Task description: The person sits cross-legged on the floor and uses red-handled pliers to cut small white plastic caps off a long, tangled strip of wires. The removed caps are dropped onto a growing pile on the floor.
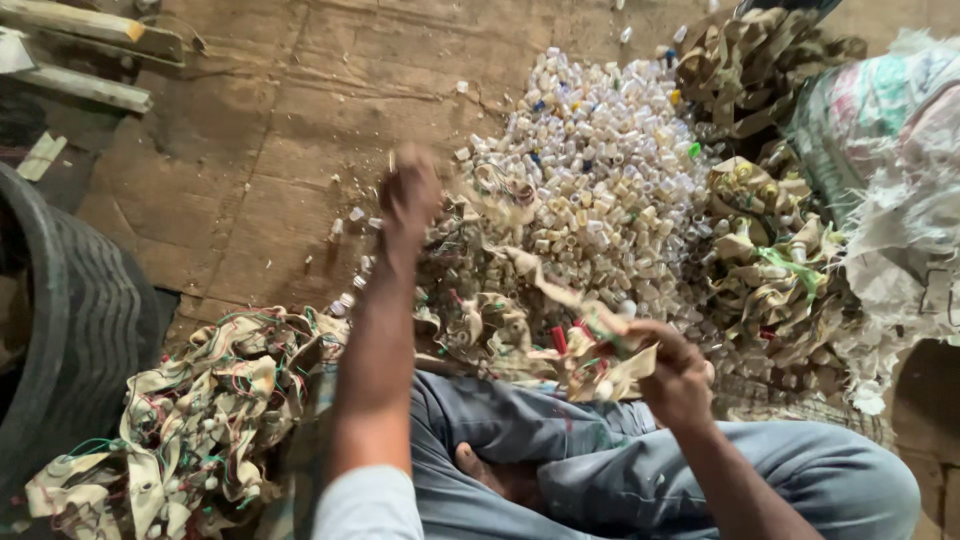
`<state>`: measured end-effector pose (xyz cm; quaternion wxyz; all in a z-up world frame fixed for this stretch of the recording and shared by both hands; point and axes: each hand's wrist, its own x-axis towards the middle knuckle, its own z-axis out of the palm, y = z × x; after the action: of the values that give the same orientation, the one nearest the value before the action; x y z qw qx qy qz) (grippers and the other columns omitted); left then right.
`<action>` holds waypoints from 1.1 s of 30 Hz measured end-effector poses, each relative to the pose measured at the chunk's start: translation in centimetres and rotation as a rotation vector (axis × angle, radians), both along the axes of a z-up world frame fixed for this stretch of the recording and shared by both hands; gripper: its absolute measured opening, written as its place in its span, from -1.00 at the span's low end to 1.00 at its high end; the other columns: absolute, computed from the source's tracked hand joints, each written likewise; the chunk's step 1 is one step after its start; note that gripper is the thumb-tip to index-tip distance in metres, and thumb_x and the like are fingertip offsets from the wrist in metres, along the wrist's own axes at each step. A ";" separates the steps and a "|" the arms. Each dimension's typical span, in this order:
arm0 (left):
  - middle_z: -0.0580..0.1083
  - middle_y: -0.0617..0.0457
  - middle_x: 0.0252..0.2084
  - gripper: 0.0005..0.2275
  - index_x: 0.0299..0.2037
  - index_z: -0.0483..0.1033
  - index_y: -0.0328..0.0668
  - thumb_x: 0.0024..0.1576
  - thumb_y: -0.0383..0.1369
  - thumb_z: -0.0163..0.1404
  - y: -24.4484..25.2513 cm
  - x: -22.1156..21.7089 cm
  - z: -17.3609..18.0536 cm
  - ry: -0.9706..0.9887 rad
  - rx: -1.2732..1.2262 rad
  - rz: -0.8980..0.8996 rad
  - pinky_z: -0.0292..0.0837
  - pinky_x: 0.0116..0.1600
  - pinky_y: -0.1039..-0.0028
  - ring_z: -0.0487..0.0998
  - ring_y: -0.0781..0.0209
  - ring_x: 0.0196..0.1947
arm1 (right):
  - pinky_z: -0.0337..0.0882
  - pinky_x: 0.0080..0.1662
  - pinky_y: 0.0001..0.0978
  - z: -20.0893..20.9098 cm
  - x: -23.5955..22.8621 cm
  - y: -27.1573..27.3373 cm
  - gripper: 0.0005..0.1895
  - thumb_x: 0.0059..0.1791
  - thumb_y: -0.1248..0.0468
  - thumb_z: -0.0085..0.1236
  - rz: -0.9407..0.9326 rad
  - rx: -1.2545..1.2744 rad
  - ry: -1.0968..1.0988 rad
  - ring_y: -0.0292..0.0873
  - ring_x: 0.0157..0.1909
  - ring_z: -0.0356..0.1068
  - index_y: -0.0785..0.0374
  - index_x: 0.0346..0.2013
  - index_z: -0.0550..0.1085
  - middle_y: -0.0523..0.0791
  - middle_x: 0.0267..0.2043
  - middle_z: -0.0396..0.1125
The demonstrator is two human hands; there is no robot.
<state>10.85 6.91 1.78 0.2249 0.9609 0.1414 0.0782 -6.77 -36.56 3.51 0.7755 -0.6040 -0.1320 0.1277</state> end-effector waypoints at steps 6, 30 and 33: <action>0.43 -0.32 -0.09 -0.85 -0.19 0.46 -0.30 0.23 -0.35 -0.08 6.3 14.4 8.1 -0.457 0.128 0.058 0.57 -0.37 0.42 0.61 0.03 -0.32 | 0.52 -0.10 -0.40 -1.6 1.3 1.5 -0.63 0.02 0.52 0.12 -0.113 0.011 0.142 -0.18 -0.09 0.51 0.39 0.13 0.47 -0.01 0.00 0.48; 0.55 -0.27 -0.08 -0.06 0.51 0.03 -0.32 -0.06 -0.10 0.22 -9.7 -19.0 -6.0 0.096 0.013 -0.165 0.35 0.14 -0.23 0.57 -0.27 -0.10 | 0.50 -0.17 -0.39 -3.6 6.9 1.1 -0.59 0.08 0.46 0.10 -0.131 0.635 0.393 -0.04 -0.02 0.49 0.19 0.23 0.40 0.06 0.09 0.45; 0.57 -0.22 -0.21 -0.21 0.54 0.11 -0.09 -0.01 -0.36 0.08 -7.3 -18.1 -4.4 0.275 -0.188 0.029 0.56 -0.09 0.09 0.61 -0.14 -0.25 | 0.60 -0.10 -0.16 -3.6 7.4 -0.3 -0.64 0.08 0.46 -0.03 -0.341 0.637 0.493 0.01 -0.01 0.50 0.16 0.17 0.39 0.05 0.07 0.44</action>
<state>-7.29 -0.39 -2.66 0.2914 0.9351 0.1914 -0.0644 0.60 -36.83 -0.10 0.9414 -0.2994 0.1258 0.0912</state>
